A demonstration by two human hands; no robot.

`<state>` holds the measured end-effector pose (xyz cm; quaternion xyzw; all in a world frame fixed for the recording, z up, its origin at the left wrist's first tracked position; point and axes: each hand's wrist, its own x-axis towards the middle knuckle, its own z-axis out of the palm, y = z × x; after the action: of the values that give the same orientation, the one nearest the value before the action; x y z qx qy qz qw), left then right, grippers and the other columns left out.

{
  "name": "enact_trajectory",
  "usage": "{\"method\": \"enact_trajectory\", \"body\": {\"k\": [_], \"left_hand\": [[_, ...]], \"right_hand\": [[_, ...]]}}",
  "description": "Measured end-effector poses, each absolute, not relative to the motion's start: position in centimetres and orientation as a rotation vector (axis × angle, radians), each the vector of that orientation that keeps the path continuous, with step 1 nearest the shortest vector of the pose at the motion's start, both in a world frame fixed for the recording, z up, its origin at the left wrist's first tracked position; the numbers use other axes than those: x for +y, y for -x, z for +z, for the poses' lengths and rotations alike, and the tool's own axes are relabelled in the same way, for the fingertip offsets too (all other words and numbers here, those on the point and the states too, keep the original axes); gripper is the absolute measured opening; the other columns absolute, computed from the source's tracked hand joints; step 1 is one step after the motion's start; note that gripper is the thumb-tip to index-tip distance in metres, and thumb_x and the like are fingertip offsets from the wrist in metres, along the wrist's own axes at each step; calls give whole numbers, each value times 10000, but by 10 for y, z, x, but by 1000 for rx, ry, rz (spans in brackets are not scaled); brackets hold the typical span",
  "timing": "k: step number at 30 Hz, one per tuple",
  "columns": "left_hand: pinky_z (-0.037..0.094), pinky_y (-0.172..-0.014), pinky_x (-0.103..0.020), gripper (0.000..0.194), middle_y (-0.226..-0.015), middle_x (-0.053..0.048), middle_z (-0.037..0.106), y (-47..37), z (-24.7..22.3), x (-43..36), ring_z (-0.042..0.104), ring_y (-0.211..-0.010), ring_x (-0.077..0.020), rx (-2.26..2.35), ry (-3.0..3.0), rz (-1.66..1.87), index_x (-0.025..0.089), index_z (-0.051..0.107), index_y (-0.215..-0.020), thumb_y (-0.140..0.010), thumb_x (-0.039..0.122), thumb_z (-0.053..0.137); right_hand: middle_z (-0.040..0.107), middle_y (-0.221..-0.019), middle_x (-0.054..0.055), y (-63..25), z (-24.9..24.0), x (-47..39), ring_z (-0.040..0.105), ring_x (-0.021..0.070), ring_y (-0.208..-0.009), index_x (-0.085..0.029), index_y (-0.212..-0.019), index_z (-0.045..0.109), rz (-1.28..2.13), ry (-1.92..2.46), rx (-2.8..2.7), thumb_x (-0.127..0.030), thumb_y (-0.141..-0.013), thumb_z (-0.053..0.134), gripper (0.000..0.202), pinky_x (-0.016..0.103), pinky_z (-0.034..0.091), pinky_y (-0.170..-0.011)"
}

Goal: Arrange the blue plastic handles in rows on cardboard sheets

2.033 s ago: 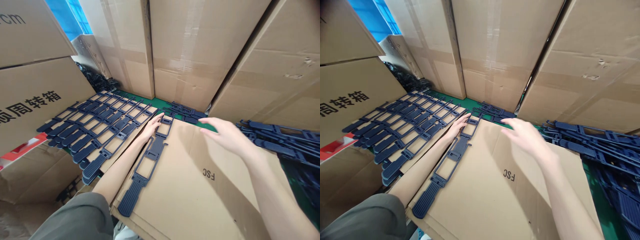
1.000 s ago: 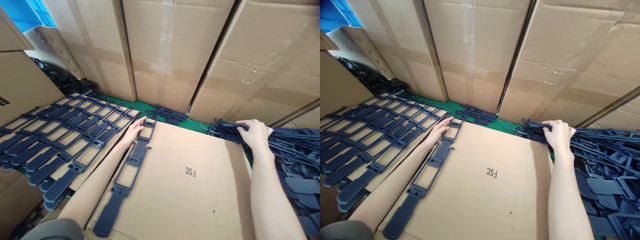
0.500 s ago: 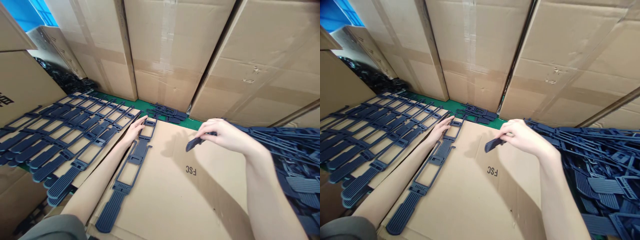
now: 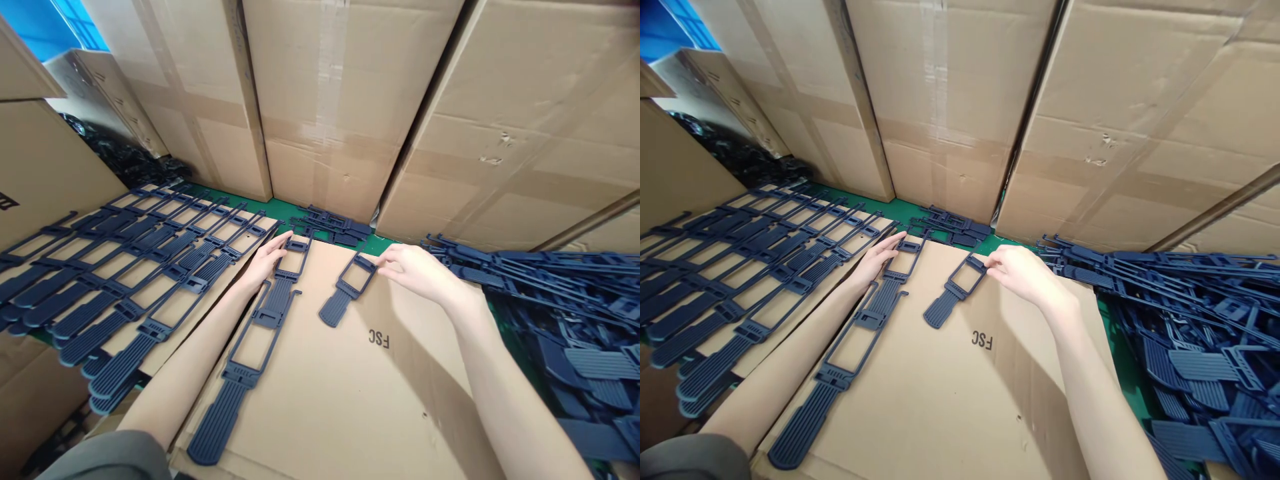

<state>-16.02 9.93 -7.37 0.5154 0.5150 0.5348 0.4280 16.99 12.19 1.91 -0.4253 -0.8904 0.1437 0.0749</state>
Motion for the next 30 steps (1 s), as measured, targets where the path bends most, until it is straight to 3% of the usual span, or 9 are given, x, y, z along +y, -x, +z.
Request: {"method": "enact_trajectory", "body": {"k": [4,8,13,16,20,24,30], "left_hand": [[217,-1188,-406,659,-1451,-47,480,160,-74,100,356,-1399,-280,1264,-1278,1340,170,568,-1338,-687,271,596],[209,-1191,-406,652,-1447,-47,486,161,-76,101,349,-1403,-275,1266,-1283,1339,173,567,-1336,-693,278,593],[219,-1186,-421,643,-1454,-34,478,162,-78,102,358,-1397,-289,1249,-1270,1346,186,575,-1330,-692,262,593],[216,-1187,-425,632,-1453,-32,479,162,-78,101,359,-1397,-288,1257,-1296,1341,192,576,-1330,-702,265,586],[229,-1184,-423,630,-1446,-30,490,162,-78,102,362,-1396,-281,1286,-1326,1330,199,570,-1334,-708,272,572],[223,-1187,-410,639,-1441,-39,497,162,-78,102,348,-1403,-279,1277,-1315,1336,180,563,-1339,-705,262,569],[196,-1196,-396,627,-1456,-29,477,161,-75,100,327,-1415,-268,1304,-1332,1327,193,576,-1327,-705,274,572]], "right_hand": [[675,-1062,92,-154,-10,130,608,271,-1008,-205,-1094,669,223,1293,-2735,-307,-889,559,254,381,456,-843],[651,-1063,94,-143,-25,130,574,287,-1023,-207,-1214,593,115,1305,-2701,-261,-866,602,353,408,433,-854],[565,-948,50,-144,-24,125,586,205,-890,-286,-1284,568,316,1131,-2745,-130,-860,564,452,324,451,-812],[524,-941,34,-145,-18,122,583,166,-841,-333,-1232,609,427,1018,-2729,-113,-871,526,430,286,463,-783],[592,-954,21,-144,-9,121,604,143,-766,-261,-1070,639,549,917,-2578,-150,-859,538,259,286,482,-745],[666,-1052,35,-150,-2,123,653,154,-885,-222,-1071,611,654,915,-2488,-86,-845,469,299,294,497,-809],[708,-1048,43,-166,11,124,652,206,-974,-216,-1022,689,531,1093,-2615,-153,-876,466,273,343,488,-880]]}}
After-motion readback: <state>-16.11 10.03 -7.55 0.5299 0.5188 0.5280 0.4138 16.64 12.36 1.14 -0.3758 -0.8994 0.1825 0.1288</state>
